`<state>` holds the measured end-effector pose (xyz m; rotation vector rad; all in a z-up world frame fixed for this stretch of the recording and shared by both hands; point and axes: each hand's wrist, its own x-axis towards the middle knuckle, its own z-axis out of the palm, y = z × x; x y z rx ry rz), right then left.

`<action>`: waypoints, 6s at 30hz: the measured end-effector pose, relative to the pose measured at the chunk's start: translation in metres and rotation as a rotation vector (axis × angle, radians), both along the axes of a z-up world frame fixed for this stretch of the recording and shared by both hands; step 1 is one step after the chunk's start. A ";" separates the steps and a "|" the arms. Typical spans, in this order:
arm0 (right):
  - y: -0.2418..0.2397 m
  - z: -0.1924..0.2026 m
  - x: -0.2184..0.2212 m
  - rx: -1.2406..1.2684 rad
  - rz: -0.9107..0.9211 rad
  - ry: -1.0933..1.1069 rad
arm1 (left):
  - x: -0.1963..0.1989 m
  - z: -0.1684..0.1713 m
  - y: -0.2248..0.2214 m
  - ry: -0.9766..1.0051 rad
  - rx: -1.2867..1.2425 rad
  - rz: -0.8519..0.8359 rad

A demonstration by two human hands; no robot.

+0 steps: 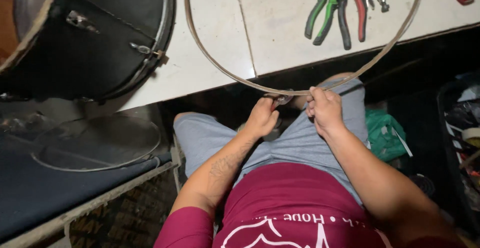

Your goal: Repairing a metal drum hoop using pliers at a workbench

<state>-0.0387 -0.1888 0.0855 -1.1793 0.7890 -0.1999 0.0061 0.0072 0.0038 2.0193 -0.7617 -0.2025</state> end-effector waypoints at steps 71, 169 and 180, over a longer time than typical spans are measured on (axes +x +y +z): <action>-0.027 -0.012 -0.011 0.087 0.328 -0.145 | -0.027 0.192 0.029 0.947 0.369 -0.041; -0.011 -0.011 -0.002 0.000 0.123 -0.072 | -0.058 0.242 -0.026 0.898 0.424 0.204; -0.012 -0.017 -0.001 -0.040 0.133 -0.063 | -0.051 0.225 -0.022 0.938 0.349 0.105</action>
